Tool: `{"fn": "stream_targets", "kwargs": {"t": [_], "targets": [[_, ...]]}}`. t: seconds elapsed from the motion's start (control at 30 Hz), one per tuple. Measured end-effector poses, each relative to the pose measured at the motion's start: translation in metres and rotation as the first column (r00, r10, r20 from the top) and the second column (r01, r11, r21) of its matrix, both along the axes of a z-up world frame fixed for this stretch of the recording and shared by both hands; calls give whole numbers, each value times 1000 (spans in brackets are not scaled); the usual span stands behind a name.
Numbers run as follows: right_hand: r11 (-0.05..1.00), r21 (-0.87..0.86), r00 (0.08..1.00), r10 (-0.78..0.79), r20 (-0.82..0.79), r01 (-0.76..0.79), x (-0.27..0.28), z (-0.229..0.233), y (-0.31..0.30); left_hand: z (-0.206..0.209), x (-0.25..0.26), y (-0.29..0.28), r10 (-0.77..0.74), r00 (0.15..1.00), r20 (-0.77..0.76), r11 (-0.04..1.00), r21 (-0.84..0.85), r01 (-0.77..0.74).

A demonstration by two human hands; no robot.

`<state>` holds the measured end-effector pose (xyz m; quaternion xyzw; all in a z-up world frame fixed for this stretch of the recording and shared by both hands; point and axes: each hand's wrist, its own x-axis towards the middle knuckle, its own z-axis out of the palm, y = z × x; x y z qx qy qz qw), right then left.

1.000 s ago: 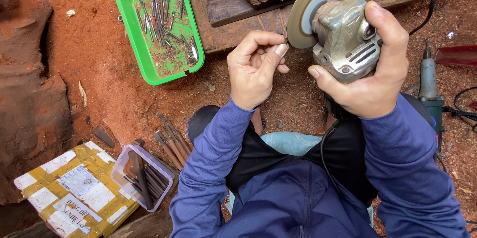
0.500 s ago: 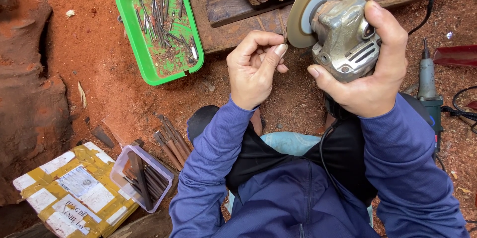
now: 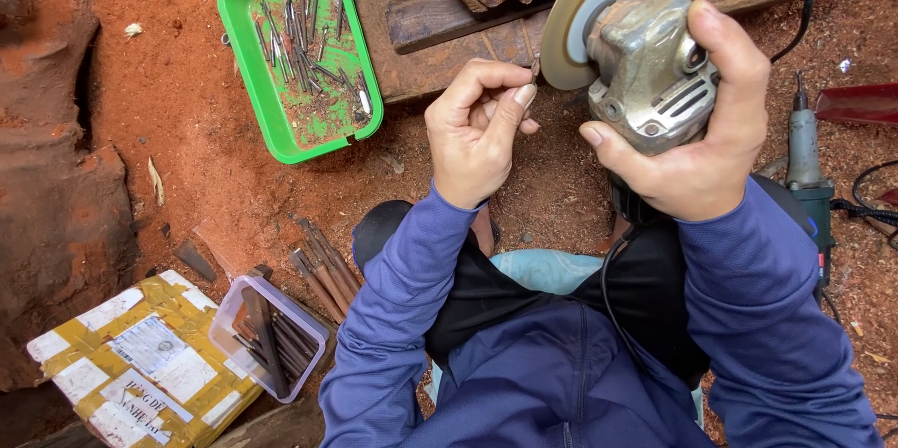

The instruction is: Sharpening a small metal carving tool with an angle grinder and then organizing various chisels into a plastic tray.

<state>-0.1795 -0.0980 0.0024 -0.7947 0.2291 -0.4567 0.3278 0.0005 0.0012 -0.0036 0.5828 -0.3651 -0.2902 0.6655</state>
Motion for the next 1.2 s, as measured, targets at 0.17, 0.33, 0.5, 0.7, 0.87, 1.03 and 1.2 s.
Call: {"fn": "stream_targets", "kwargs": {"t": [0.17,0.33,0.5,0.7,0.87,1.03,1.2], "targets": [[999,52,988,-14,152,6,-3,15,-15,-16,1,-6,35,999,15,999,-12,-35],[708,706,825,-388,410,-18,-33,-17,-27,-83,-60,-15,-63,947,-316,992,86,95],[897,424,845,-128,520,-126,-51,-27,-29,-117,-131,-20,35,631,-775,950,221,219],[921,382,897,-99,430,-81,-44,-16,-16,-87,-131,-26,183,856,-483,842,527,117],[899,435,877,-175,448,-43,-21,-19,7,-80,-121,-27,176,915,-363,968,231,-95],[779,626,830,-350,434,1,-4,-48,26,-70,-112,-18,140,978,-155,988,-42,-148],[590,680,611,-361,705,-435,-46,-42,26,-47,-99,-4,-45,956,-290,987,-158,-1]]}}
